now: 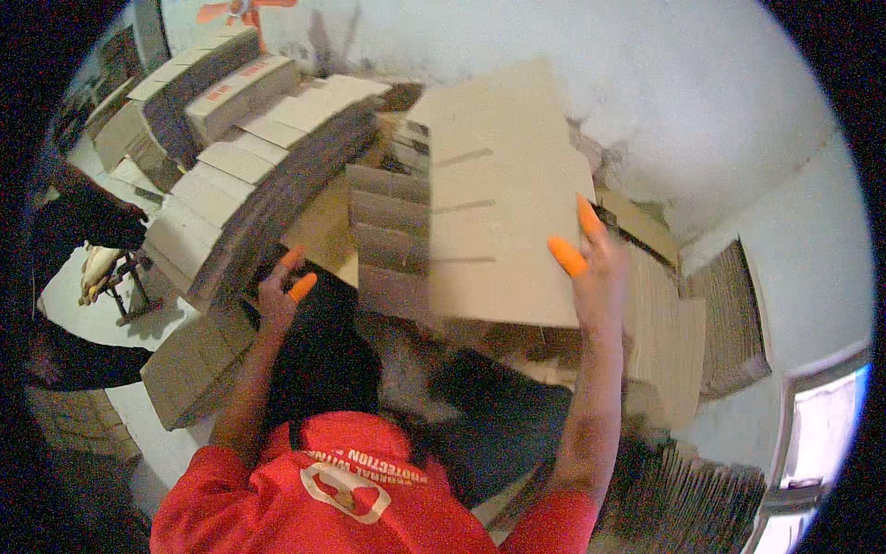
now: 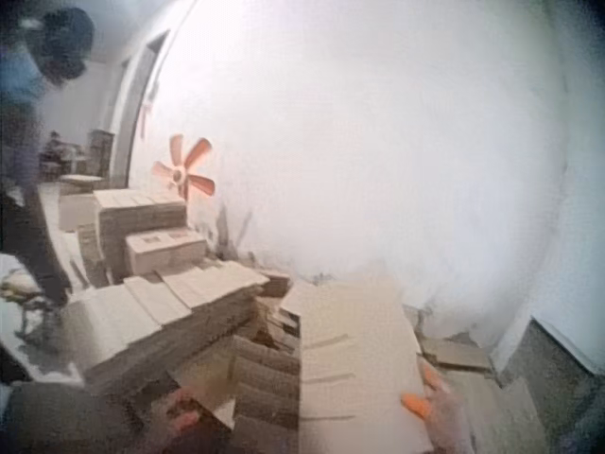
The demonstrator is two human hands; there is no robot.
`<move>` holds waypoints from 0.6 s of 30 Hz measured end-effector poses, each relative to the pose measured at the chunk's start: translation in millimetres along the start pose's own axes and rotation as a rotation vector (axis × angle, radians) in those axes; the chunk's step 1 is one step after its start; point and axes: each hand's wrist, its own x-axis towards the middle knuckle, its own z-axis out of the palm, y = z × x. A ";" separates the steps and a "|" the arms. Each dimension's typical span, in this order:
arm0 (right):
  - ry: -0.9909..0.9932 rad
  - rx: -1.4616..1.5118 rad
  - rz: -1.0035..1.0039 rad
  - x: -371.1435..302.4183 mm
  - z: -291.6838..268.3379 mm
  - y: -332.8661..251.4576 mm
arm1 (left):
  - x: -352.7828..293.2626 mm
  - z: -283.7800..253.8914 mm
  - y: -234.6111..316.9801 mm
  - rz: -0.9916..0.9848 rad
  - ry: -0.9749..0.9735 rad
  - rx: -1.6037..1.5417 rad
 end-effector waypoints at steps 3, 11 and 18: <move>-0.068 -0.052 -0.115 11.4 19.5 -15.7 | 8.0 -3.2 61.9 0.219 -0.098 0.091; -0.161 -0.329 -0.159 24.3 40.2 -47.1 | 13.4 67.4 75.5 0.567 -0.244 0.103; -0.221 -0.251 -0.162 27.4 45.8 -47.1 | 18.5 78.4 65.3 0.476 -0.210 -0.029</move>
